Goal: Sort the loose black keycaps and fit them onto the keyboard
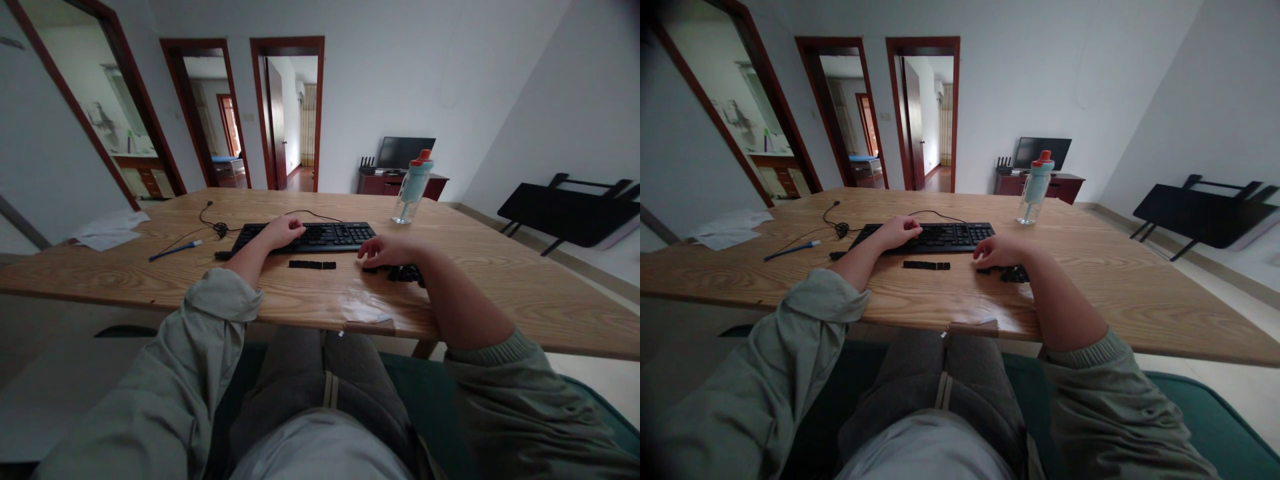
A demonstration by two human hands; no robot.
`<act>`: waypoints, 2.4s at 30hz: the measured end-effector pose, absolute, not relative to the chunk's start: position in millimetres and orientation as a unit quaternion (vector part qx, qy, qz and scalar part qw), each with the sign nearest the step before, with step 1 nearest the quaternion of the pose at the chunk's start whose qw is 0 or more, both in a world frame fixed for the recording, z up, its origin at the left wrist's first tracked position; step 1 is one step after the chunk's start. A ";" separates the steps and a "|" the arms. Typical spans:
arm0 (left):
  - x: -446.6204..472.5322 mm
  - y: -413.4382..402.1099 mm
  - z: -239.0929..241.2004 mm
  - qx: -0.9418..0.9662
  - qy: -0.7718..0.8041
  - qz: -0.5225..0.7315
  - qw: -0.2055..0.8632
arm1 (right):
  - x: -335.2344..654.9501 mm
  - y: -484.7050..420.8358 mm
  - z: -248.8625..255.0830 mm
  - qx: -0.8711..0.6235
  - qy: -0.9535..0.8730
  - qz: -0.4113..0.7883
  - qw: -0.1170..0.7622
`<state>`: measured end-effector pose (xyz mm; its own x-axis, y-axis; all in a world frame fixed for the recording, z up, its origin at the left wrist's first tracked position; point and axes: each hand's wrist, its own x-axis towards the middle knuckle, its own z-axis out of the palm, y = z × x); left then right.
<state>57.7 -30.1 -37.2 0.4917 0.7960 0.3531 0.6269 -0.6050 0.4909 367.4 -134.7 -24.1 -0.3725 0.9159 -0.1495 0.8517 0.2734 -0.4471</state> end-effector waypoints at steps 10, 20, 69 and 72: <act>58.6 -32.4 -38.0 0.850 0.414 0.282 0.163 | 356.2 -138.4 -25.1 -0.570 -0.792 0.219 0.030; 59.0 -34.0 -37.9 0.852 0.407 0.282 0.167 | 340.2 -135.6 -33.3 -0.530 -0.820 0.196 0.090; 62.7 -41.2 -35.8 0.856 0.397 0.274 0.184 | 327.2 -135.6 -44.6 -0.508 -0.821 0.187 0.180; 62.8 -41.9 -35.6 0.856 0.397 0.275 0.184 | 326.7 -135.6 -44.7 -0.503 -0.829 0.181 0.166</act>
